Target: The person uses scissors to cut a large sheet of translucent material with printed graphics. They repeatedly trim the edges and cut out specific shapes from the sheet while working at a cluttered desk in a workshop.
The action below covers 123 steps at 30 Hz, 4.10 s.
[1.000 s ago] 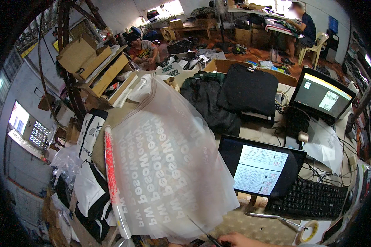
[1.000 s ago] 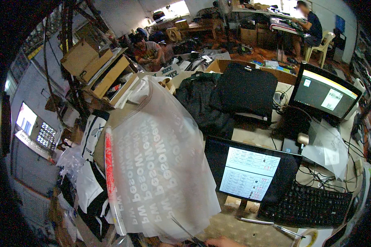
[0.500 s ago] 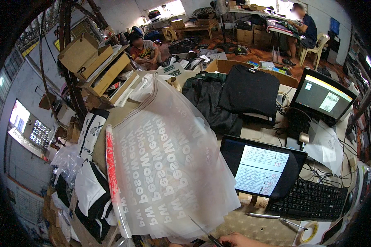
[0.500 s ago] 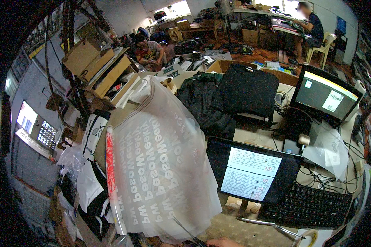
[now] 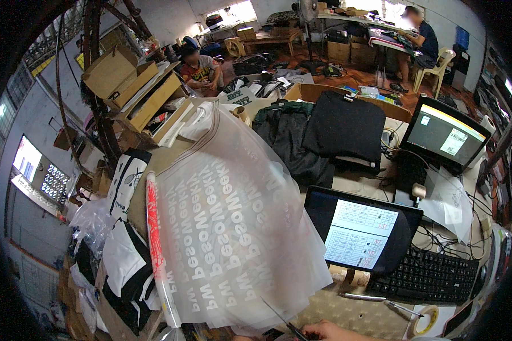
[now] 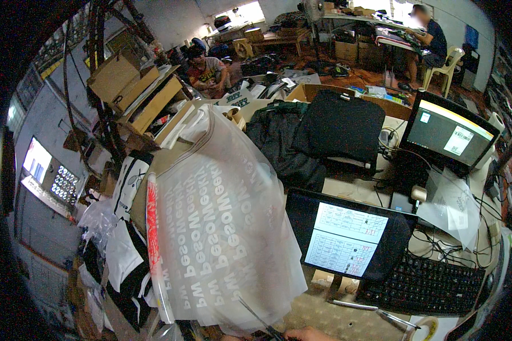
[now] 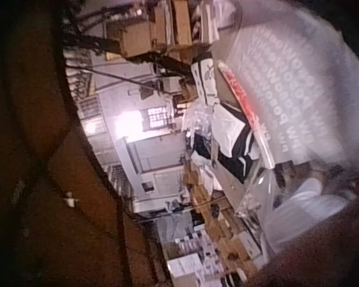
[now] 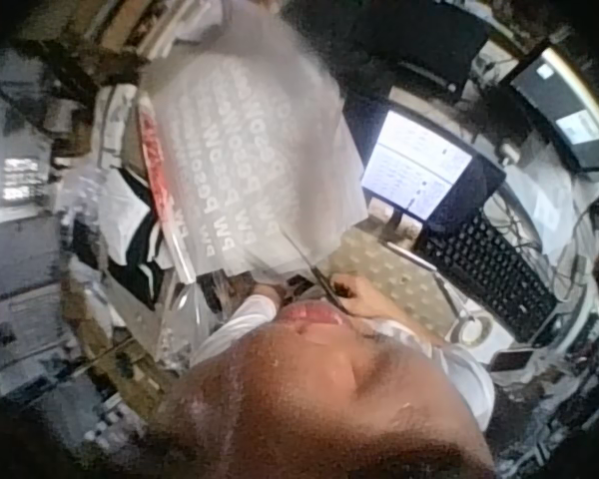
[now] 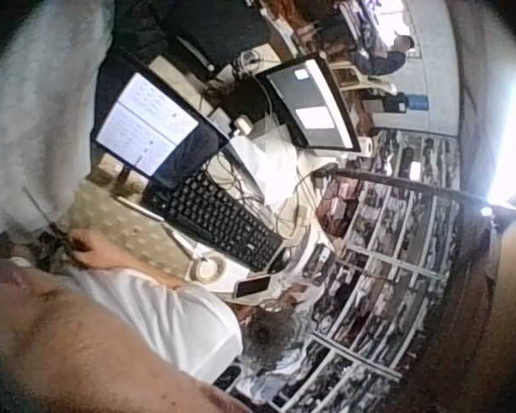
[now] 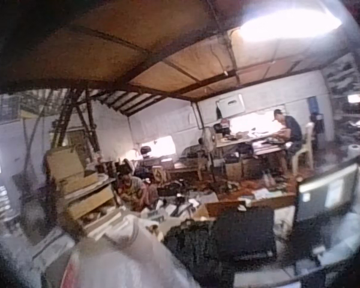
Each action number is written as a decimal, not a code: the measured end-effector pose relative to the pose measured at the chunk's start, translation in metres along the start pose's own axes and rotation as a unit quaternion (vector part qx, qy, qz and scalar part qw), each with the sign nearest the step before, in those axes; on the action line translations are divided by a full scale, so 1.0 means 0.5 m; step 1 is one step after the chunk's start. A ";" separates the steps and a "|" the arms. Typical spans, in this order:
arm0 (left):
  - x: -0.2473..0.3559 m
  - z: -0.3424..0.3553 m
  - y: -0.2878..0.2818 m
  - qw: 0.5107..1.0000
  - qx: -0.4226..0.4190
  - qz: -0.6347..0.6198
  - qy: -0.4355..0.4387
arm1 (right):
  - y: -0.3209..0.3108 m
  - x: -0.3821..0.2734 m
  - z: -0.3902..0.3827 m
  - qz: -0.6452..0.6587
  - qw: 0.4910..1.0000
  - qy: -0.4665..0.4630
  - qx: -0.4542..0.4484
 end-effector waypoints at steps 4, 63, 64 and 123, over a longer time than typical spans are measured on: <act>0.010 -0.002 0.002 1.000 -0.007 -0.002 0.009 | 0.003 0.029 0.001 0.014 1.000 0.002 0.014; 0.278 -0.120 -0.024 0.970 -0.096 -0.206 0.084 | 0.003 -0.016 -0.021 -0.271 0.880 -0.086 0.381; 0.276 -0.117 -0.027 0.966 -0.117 -0.215 0.089 | 0.011 -0.020 -0.013 -0.324 0.860 -0.097 0.383; 0.215 -0.107 0.009 0.952 -0.007 0.048 0.304 | 0.222 0.078 0.012 0.118 0.972 0.138 0.150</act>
Point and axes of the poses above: each hand's wrist, its own z-axis towards the middle knuckle, its own y-axis out of the palm, x = y × z, the point moved 6 cm from there along z, towards the middle knuckle, and after that the axes turned 11 degrees about x, right-handed, at the moved point
